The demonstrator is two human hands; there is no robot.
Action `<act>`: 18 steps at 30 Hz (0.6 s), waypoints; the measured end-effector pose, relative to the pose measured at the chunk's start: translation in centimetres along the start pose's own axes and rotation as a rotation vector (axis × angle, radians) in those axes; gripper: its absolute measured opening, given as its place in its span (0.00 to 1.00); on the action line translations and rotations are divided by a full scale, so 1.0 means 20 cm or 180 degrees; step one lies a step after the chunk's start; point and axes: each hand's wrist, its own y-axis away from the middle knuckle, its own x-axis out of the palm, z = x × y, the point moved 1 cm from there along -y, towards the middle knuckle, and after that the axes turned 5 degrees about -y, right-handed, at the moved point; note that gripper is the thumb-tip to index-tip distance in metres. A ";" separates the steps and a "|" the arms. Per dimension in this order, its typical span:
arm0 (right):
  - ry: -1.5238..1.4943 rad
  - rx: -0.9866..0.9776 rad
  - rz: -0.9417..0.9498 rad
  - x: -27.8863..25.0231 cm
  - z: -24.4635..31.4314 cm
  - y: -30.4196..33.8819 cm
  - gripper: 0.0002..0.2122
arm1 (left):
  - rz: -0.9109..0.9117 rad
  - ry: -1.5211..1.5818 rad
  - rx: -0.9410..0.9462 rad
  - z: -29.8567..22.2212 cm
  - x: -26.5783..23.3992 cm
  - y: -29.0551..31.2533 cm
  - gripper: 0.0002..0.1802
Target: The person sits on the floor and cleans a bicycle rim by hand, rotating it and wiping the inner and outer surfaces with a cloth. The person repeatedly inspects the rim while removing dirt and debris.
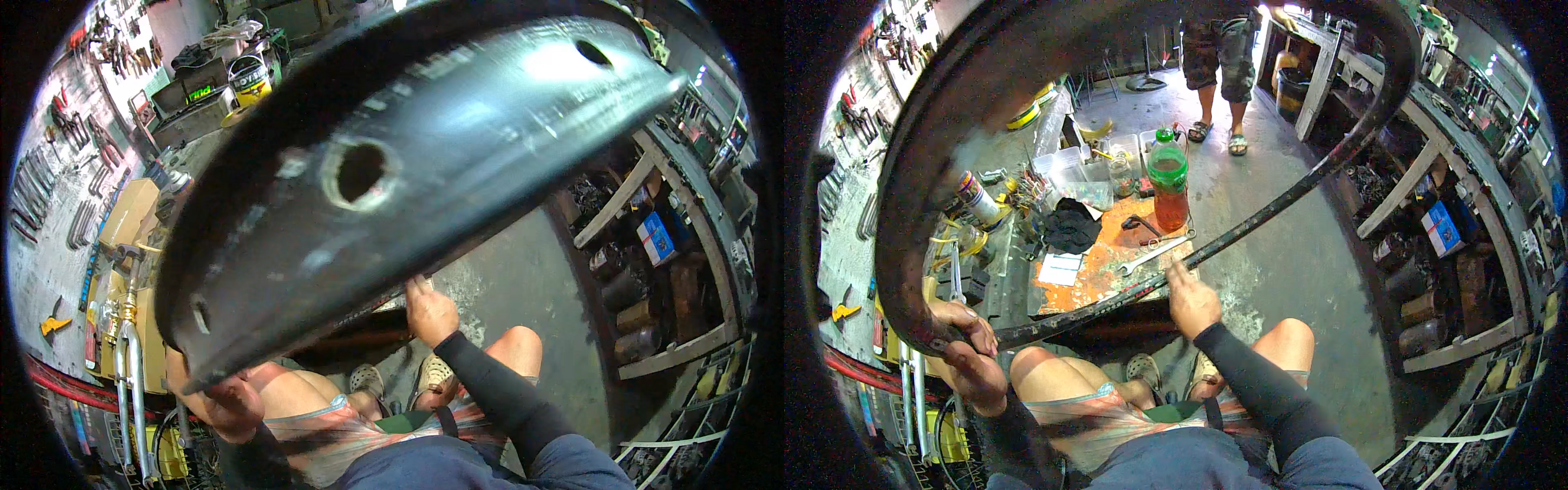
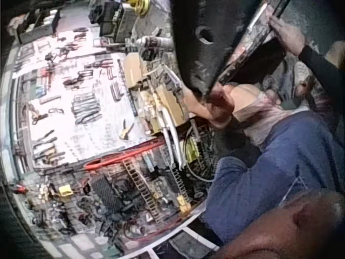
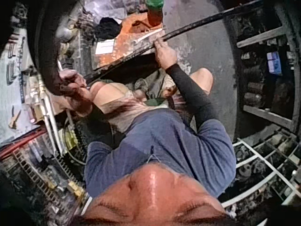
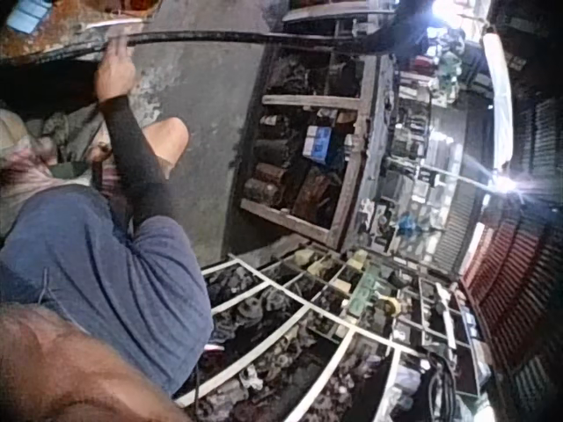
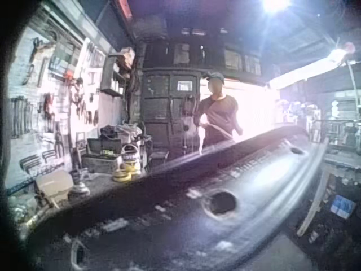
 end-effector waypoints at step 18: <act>-0.0364 -0.0631 -0.0263 0.04 -0.03 -0.05 0.19 | 0.0466 -0.0347 -0.0275 -0.12 0.00 -0.04 0.51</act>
